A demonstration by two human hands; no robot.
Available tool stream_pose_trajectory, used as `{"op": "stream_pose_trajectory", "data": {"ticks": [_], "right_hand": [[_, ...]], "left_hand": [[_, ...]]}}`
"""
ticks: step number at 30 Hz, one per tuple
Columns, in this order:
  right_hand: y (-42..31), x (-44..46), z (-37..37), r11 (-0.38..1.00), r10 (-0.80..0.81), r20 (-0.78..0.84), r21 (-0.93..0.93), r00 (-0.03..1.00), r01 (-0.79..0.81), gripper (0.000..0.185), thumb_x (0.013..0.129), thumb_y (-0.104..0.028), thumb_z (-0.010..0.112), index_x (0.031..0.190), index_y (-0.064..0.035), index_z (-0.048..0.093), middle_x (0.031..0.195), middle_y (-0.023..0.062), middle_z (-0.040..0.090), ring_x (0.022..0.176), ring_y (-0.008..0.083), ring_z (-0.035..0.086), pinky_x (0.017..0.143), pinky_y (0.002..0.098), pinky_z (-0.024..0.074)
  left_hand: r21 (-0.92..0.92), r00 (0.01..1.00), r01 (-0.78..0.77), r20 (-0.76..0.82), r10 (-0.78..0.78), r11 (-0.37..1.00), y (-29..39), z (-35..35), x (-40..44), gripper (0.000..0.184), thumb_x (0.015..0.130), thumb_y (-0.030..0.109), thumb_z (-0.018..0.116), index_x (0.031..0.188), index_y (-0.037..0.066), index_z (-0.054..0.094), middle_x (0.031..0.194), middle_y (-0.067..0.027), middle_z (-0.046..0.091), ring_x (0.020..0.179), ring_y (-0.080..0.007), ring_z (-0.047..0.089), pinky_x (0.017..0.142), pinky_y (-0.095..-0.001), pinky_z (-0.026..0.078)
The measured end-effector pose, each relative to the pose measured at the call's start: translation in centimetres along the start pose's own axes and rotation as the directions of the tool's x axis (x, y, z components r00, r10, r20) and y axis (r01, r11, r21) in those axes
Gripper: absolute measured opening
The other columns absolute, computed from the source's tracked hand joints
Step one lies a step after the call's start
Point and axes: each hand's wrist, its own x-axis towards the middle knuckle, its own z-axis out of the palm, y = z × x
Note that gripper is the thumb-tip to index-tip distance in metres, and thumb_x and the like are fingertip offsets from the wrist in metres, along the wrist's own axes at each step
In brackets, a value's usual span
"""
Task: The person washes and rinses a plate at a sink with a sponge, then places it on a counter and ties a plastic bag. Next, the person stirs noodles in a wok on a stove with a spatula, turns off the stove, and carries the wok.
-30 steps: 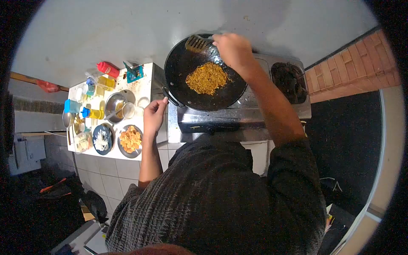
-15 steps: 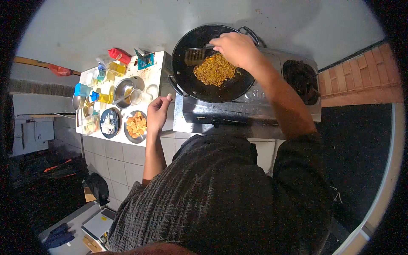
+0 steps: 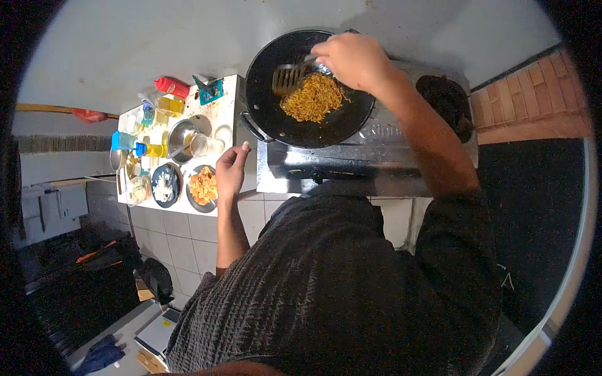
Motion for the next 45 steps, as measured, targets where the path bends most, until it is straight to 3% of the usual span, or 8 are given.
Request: {"op": "stream_pose_trajectory", "data": {"ticks": [5, 10, 13, 18, 21, 28, 33, 45], "right_hand": [[0.2, -0.2, -2.0, 0.962, 0.212, -0.157, -0.138, 0.964, -0.234, 0.016, 0.085, -0.022, 0.06, 0.09, -0.0096, 0.069, 0.08, 0.0145, 0.068, 0.08, 0.0357, 0.066, 0.072, 0.0475, 0.0529], [-1.7, 0.0, -2.1, 0.832, 0.487, 0.058, -0.336, 0.872, -0.442, 0.024, 0.085, -0.026, 0.062, 0.085, -0.0036, 0.071, 0.082, 0.0207, 0.067, 0.08, 0.0403, 0.065, 0.071, 0.0453, 0.0524], [-1.6, 0.5, 1.0, 0.859, 0.506, 0.255, -0.231, 0.824, -0.456, 0.025, 0.084, -0.025, 0.063, 0.085, -0.0013, 0.071, 0.081, 0.0219, 0.066, 0.081, 0.0399, 0.065, 0.072, 0.0448, 0.0524], [-1.9, -1.2, 0.3, 0.884, 0.418, 0.122, 0.171, 0.9, -0.434, 0.026, 0.086, -0.028, 0.061, 0.086, -0.0028, 0.07, 0.082, 0.0229, 0.065, 0.08, 0.0415, 0.063, 0.072, 0.0495, 0.0492], [-6.4, -2.7, -2.9, 0.916, 0.395, -0.064, 0.106, 0.916, -0.388, 0.025, 0.087, -0.026, 0.06, 0.085, -0.0029, 0.068, 0.079, 0.0209, 0.065, 0.077, 0.0412, 0.063, 0.07, 0.0499, 0.049], [-10.8, -5.4, 1.4, 0.882, 0.46, 0.021, -0.122, 0.888, -0.454, 0.023, 0.088, -0.022, 0.062, 0.102, -0.0044, 0.066, 0.081, 0.0177, 0.066, 0.075, 0.0377, 0.064, 0.066, 0.044, 0.0503], [-10.9, -4.3, 0.4, 0.848, 0.486, -0.239, -0.103, 0.84, -0.52, 0.017, 0.089, -0.021, 0.058, 0.082, -0.0056, 0.06, 0.07, 0.0149, 0.064, 0.065, 0.0352, 0.065, 0.057, 0.0457, 0.0513], [-10.2, -3.4, -1.1, 0.711, 0.633, -0.227, -0.207, 0.74, -0.672, 0.02, 0.087, -0.024, 0.061, 0.08, -0.0065, 0.065, 0.072, 0.0173, 0.064, 0.072, 0.0381, 0.064, 0.061, 0.0473, 0.0507]], "left_hand": [[0.005, 0.999, 0.009, 0.045, -0.009, 1.0, 0.7, -0.1, 1.0, 0.029, 0.093, 0.026, 0.064, 0.085, -0.002, 0.066, 0.07, 0.0026, 0.058, 0.064, -0.0047, 0.045, 0.057, -0.0209, 0.037], [-0.052, 0.994, -0.049, 0.09, 0.053, 0.997, 0.2, -0.4, 2.9, 0.027, 0.093, 0.025, 0.065, 0.085, -0.002, 0.066, 0.069, 0.0038, 0.056, 0.064, -0.004, 0.044, 0.058, -0.0206, 0.036], [-0.079, 0.978, -0.145, 0.137, 0.155, 0.986, -0.3, -0.4, 4.3, 0.026, 0.093, 0.024, 0.065, 0.085, -0.001, 0.067, 0.069, 0.0041, 0.056, 0.064, -0.0038, 0.044, 0.058, -0.0203, 0.036], [-0.07, 0.957, -0.163, 0.23, 0.175, 0.984, 0.1, -0.4, 5.3, 0.028, 0.092, 0.022, 0.065, 0.076, -0.001, 0.063, 0.063, 0.0077, 0.045, 0.06, -0.0032, 0.037, 0.053, -0.0221, 0.031], [-0.069, 0.946, -0.174, 0.266, 0.187, 0.982, -0.7, -0.7, 6.2, 0.03, 0.092, 0.022, 0.066, 0.074, -0.001, 0.061, 0.062, 0.0072, 0.044, 0.06, -0.0031, 0.036, 0.052, -0.022, 0.03], [-0.059, 0.907, -0.174, 0.38, 0.183, 0.983, -0.1, -1.4, 7.0, 0.033, 0.092, 0.025, 0.065, 0.074, -0.003, 0.062, 0.059, 0.0055, 0.044, 0.058, -0.0041, 0.036, 0.052, -0.0234, 0.031], [0.01, 0.879, -0.2, 0.444, 0.175, 0.98, 0.8, -2.0, 7.5, 0.034, 0.092, 0.027, 0.065, 0.075, -0.003, 0.066, 0.057, 0.0043, 0.048, 0.056, -0.0042, 0.037, 0.05, -0.0241, 0.031], [0.016, 0.858, -0.226, 0.476, 0.191, 0.974, 0.3, -2.1, 8.1, 0.034, 0.091, 0.028, 0.065, 0.078, -0.002, 0.067, 0.057, 0.0042, 0.05, 0.055, -0.0034, 0.039, 0.049, -0.0237, 0.03]]}}
